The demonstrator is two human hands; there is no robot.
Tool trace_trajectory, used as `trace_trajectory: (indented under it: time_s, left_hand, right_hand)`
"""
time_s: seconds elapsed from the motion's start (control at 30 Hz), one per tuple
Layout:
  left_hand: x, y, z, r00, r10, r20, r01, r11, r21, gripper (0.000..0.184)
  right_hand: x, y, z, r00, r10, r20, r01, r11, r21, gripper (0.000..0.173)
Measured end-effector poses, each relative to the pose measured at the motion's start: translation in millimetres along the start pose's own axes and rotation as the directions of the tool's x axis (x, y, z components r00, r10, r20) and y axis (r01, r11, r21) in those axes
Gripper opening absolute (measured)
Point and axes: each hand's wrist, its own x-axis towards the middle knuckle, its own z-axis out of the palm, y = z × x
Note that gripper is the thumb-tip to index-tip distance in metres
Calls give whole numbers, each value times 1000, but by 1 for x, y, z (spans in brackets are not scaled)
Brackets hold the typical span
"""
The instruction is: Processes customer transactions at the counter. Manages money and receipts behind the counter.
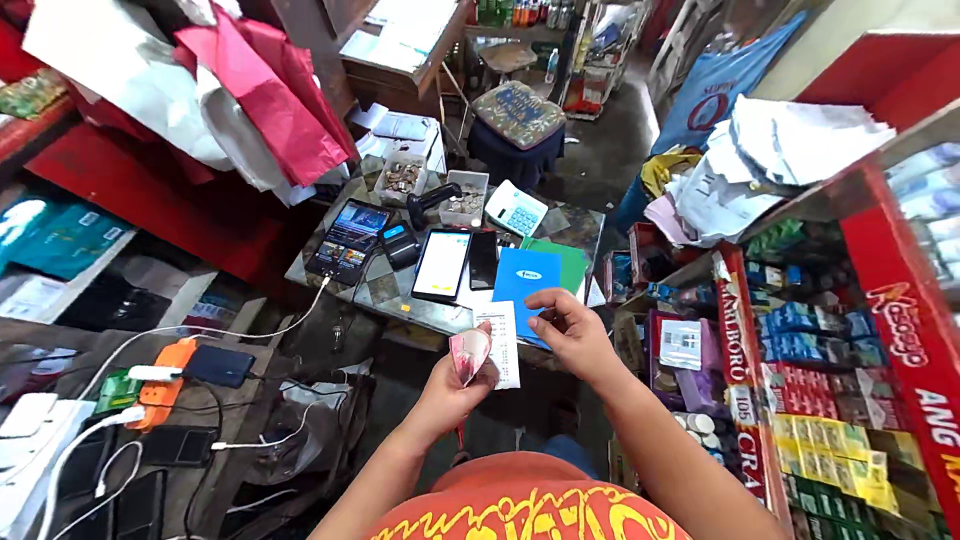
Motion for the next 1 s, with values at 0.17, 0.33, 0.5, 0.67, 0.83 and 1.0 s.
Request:
trace_trajectory:
  time_s: [0.17, 0.33, 0.5, 0.67, 0.83, 1.0]
  left_hand:
    - [76, -15, 73, 994, -22, -105, 19, 999, -32, 60]
    - [152, -21, 160, 906, -142, -398, 63, 977, -205, 70]
    - [182, -21, 211, 827, -92, -555, 29, 992, -121, 46]
    - [186, -27, 196, 791, -5, -611, -18, 999, -33, 46]
    - [195, -45, 173, 774, 80, -628, -92, 996, 14, 54]
    - [192, -54, 157, 659, -11, -752, 65, 997, 42, 64]
  right_hand:
    - [-12, 47, -87, 996, 68, 62, -77, 983, 167, 14]
    - [-17, 86, -135, 863, 215, 456, -350, 907, 235, 52]
    - [13, 105, -138, 847, 207, 490, -416, 832, 367, 61]
    - [48, 111, -125, 798, 178, 576, -430, 838, 337, 51]
    - [81, 112, -117, 698, 106, 708, -243, 965, 95, 73]
    - [111, 182, -148, 343, 203, 917, -170, 974, -152, 41]
